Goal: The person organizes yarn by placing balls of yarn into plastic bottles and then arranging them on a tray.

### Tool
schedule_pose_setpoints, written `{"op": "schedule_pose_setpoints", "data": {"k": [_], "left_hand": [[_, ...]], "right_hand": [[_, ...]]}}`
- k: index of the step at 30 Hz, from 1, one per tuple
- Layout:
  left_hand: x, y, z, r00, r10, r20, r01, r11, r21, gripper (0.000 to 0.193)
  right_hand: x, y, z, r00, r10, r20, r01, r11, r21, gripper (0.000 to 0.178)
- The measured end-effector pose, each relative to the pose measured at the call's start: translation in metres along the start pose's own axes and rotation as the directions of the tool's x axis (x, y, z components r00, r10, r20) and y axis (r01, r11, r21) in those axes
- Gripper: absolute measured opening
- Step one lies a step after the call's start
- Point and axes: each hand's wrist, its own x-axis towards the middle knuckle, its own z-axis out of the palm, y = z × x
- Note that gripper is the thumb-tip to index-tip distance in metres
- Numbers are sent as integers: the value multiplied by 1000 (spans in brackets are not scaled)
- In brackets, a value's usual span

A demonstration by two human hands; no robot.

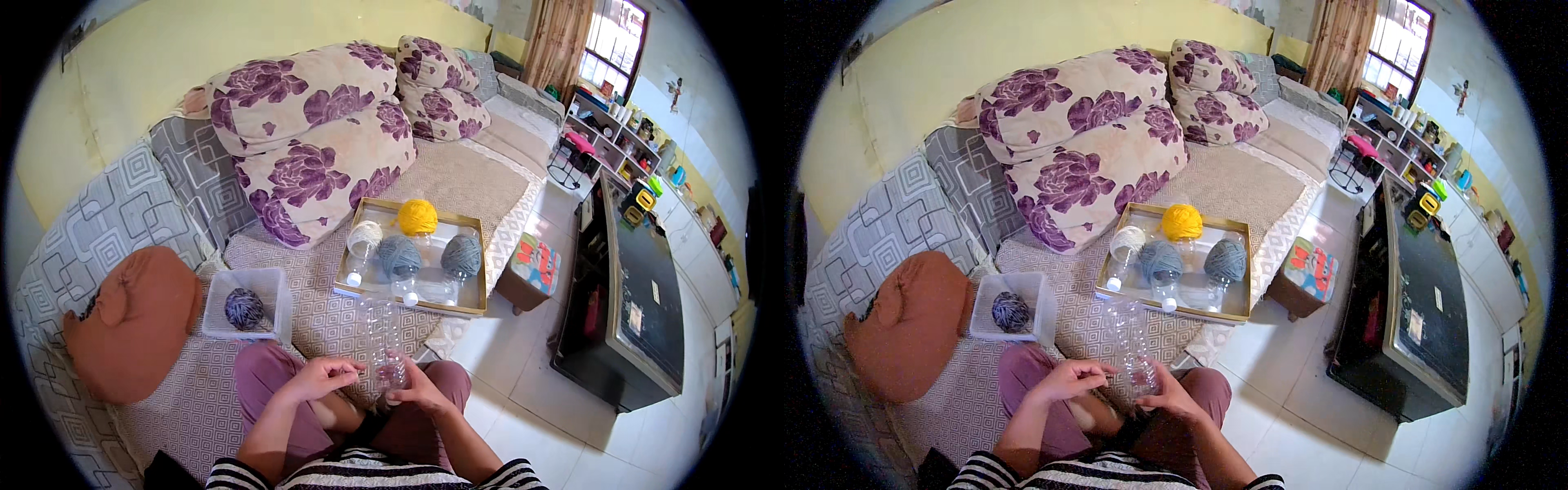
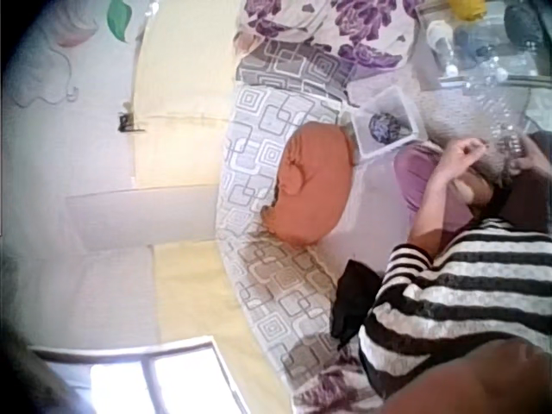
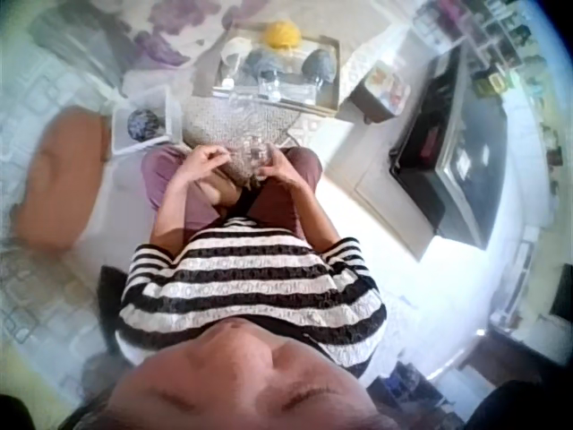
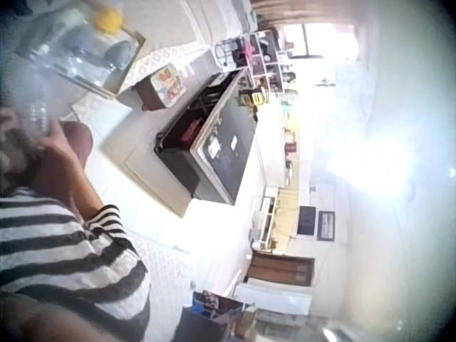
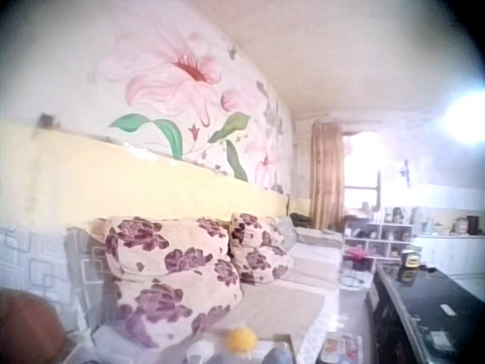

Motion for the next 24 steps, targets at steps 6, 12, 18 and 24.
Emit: {"op": "schedule_pose_setpoints", "data": {"k": [6,12,18,24], "left_hand": [[3,-15,16,1000,3,-25,0,992,122,16],[4,19,6,964,264,-42,-233,906,354,16],[5,17,-6,971,221,-94,-134,824,551,17],[6,-9,-17,975,109,-193,14,839,544,19]], "right_hand": [[11,-6,21,983,21,-182,-9,998,64,75],[5,0,3,957,-163,-239,-103,582,-806,68],[-4,10,28,999,-32,-7,5,375,-927,71],[-3,33,40,992,-119,49,89,354,-931,81]]}}
